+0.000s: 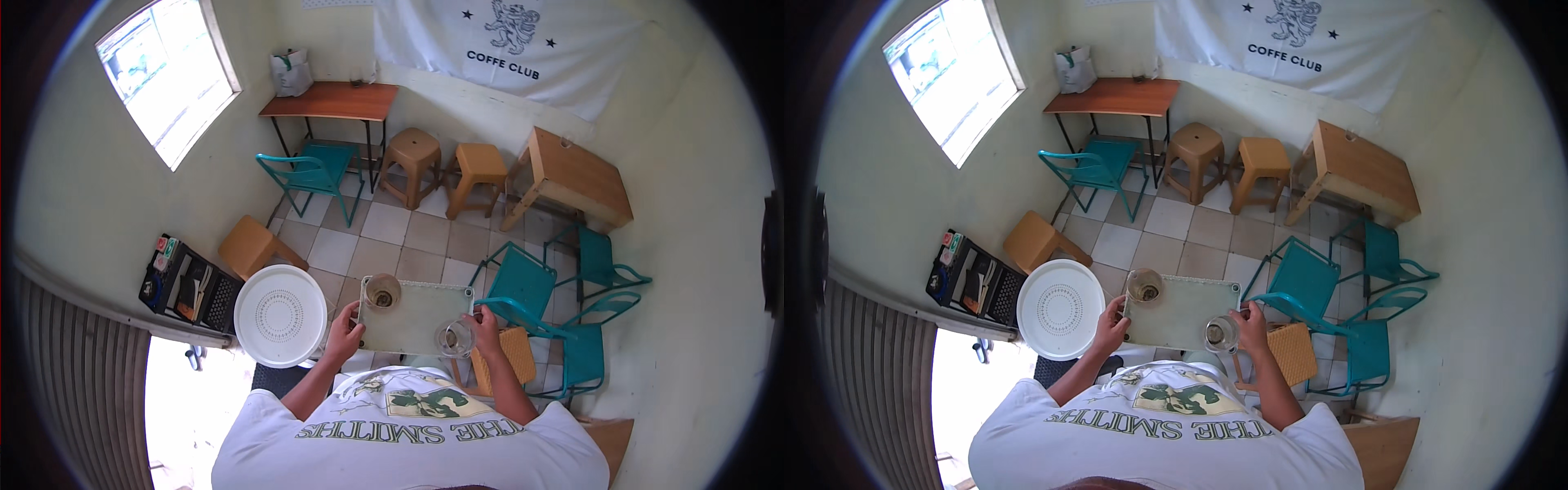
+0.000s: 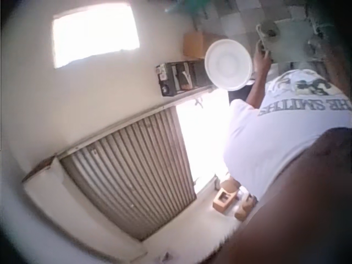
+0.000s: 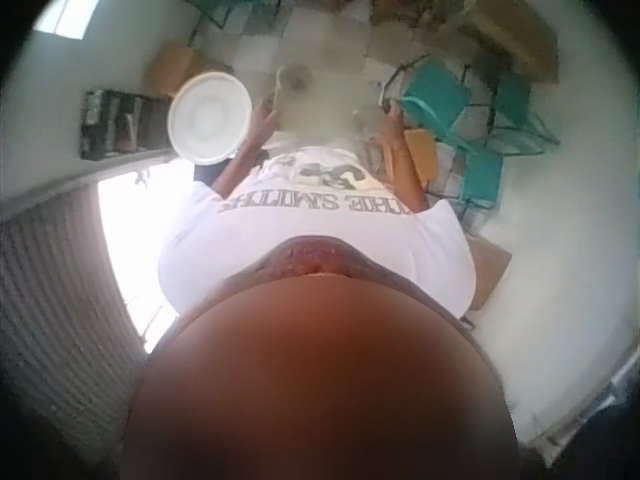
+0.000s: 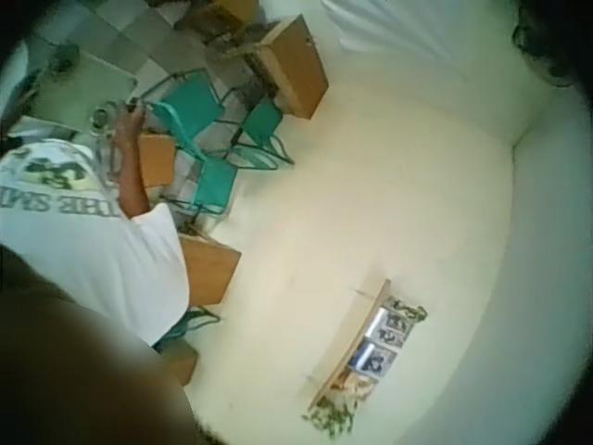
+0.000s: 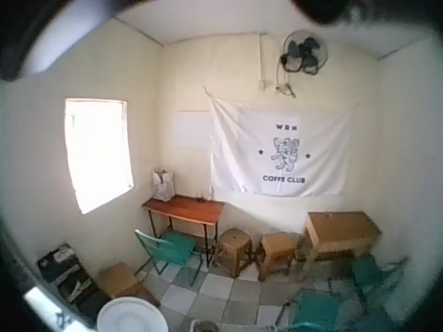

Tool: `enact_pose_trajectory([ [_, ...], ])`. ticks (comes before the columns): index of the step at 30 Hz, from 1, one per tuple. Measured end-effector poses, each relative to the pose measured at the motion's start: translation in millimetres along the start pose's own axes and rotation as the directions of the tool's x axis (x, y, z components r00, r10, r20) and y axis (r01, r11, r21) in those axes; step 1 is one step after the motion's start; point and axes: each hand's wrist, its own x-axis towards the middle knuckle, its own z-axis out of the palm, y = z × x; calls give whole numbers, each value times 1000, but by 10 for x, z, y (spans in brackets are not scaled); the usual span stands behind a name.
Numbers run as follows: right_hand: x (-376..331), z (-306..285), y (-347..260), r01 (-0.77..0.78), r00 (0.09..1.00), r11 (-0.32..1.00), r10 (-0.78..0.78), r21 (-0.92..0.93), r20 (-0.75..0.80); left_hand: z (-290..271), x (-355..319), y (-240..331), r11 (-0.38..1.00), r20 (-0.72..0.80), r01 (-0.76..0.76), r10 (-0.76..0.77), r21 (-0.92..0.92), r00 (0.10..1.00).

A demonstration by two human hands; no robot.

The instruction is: Gathering empty glasses and cups from cafe tables onto a tray.

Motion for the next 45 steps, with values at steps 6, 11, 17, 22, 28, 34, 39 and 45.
enact_pose_trajectory([
  [6,109,-78,-52,-27,998,998,29,52,-49,86,343,-74,999,57,-24,23,24,998],
  [11,339,-148,-21,-63,995,998,61,-23,-77,208,679,-113,998,48,-60,58,32,997],
  [17,741,-318,-85,-92,987,994,99,60,-128,422,1211,75,998,103,-47,43,32,994],
  [22,1114,-537,-76,-49,985,994,64,94,-161,671,1641,268,992,132,-80,67,98,989],
  [28,1407,-749,-310,-61,984,996,72,71,-163,913,1985,393,995,162,-95,89,30,983],
  [34,1680,-933,-193,-71,982,991,90,117,-165,1136,2226,408,990,152,-111,97,89,984],
  [39,1857,-1072,-113,-59,983,992,77,110,-164,1296,2375,381,993,160,-111,105,28,982],
  [45,1939,-1154,-239,-79,975,993,95,88,-199,1373,2554,441,996,198,-85,78,27,977],
])
